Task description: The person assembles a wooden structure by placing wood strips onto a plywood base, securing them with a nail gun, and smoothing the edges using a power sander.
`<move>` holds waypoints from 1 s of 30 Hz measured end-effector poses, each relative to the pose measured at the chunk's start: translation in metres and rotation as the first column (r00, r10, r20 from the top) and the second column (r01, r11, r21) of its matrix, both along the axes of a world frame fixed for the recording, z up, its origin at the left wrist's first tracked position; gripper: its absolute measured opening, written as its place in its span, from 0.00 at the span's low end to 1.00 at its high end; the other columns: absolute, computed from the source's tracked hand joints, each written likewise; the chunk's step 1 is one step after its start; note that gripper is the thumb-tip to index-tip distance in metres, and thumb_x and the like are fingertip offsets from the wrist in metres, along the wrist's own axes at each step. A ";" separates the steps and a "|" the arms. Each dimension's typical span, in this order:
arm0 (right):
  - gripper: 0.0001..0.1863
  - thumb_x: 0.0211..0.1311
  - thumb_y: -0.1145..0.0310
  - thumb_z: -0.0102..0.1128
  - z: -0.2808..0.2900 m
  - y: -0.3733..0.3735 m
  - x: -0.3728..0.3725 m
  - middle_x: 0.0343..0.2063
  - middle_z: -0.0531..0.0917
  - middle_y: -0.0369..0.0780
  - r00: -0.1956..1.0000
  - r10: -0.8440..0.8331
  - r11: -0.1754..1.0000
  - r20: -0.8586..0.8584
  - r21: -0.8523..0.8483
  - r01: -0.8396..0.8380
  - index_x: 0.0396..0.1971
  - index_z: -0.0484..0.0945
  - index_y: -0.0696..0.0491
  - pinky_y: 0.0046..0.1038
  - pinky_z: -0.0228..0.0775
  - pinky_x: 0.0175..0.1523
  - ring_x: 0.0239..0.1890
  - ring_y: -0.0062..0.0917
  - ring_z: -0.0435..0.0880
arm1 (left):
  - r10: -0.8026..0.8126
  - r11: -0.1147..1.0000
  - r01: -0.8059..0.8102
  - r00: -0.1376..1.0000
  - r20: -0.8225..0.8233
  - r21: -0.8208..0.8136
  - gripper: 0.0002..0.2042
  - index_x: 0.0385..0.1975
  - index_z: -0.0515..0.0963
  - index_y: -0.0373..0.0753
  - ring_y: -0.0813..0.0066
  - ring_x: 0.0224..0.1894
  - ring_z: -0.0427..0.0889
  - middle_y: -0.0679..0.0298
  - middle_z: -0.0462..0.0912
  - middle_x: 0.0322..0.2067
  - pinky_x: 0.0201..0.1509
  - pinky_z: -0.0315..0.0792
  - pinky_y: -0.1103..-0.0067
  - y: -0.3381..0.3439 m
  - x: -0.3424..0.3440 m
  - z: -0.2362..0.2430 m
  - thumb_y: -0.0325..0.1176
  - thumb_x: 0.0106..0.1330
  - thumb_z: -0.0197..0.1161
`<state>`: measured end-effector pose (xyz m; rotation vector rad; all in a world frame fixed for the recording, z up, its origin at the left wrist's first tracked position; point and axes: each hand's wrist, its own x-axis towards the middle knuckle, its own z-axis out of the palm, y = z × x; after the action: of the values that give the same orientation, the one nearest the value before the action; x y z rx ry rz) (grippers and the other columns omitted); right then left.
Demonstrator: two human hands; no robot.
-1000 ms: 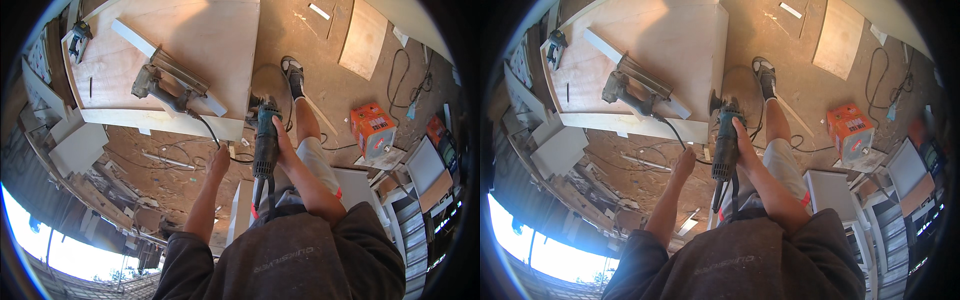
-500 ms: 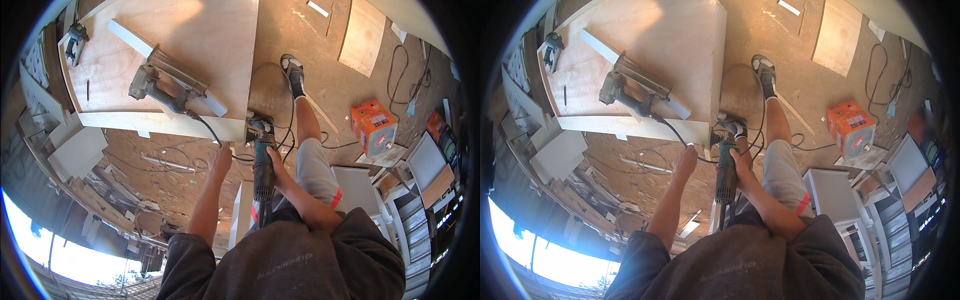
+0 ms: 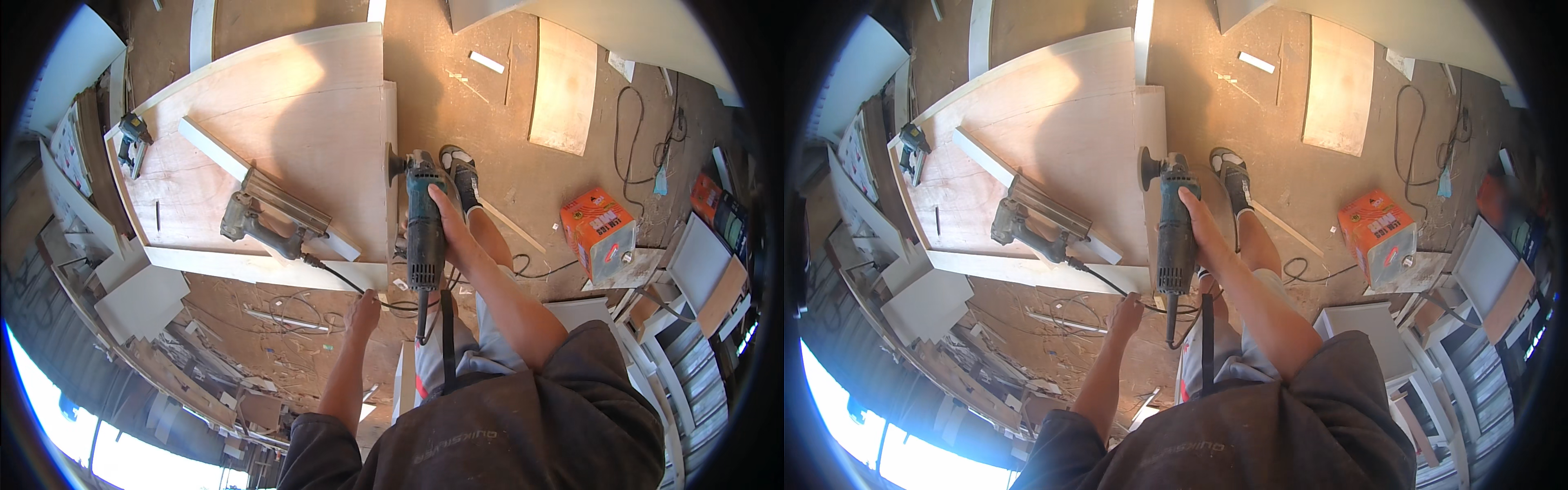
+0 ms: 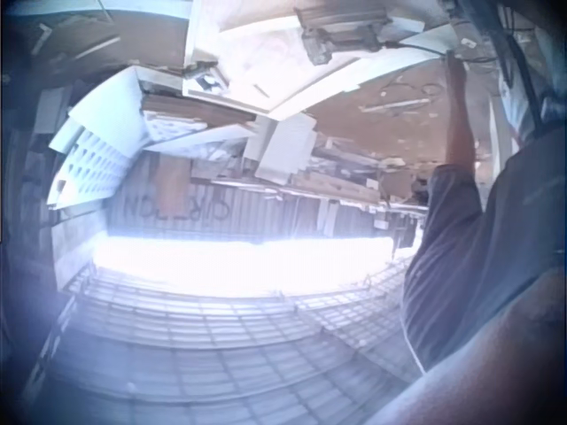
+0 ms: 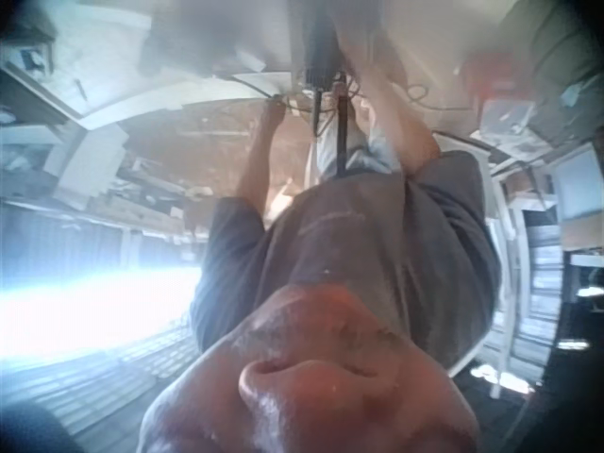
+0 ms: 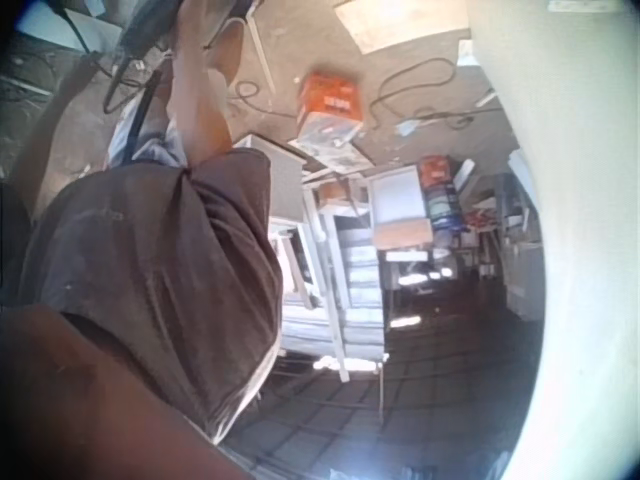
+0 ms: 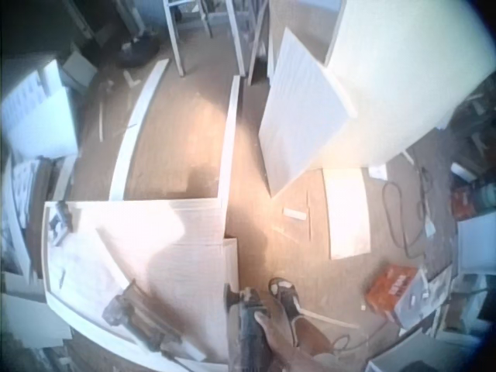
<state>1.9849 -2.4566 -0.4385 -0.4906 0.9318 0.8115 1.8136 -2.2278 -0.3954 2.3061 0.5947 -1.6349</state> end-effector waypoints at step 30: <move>0.32 0.64 0.35 0.50 0.003 -0.113 0.054 0.33 0.81 0.39 0.985 -0.155 0.985 -0.078 -0.091 0.148 0.44 0.74 0.53 0.28 0.80 0.35 0.33 0.27 0.84 | -0.289 0.956 0.104 0.497 0.818 0.274 0.34 0.67 0.60 0.41 0.42 0.69 0.53 0.44 0.56 0.67 0.66 0.54 0.50 -0.115 0.375 -0.104 0.43 0.63 0.64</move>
<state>2.0384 -2.5694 -0.4355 -0.4560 1.0724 0.6604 2.1886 -2.3431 -0.4996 2.9817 0.2307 -0.2741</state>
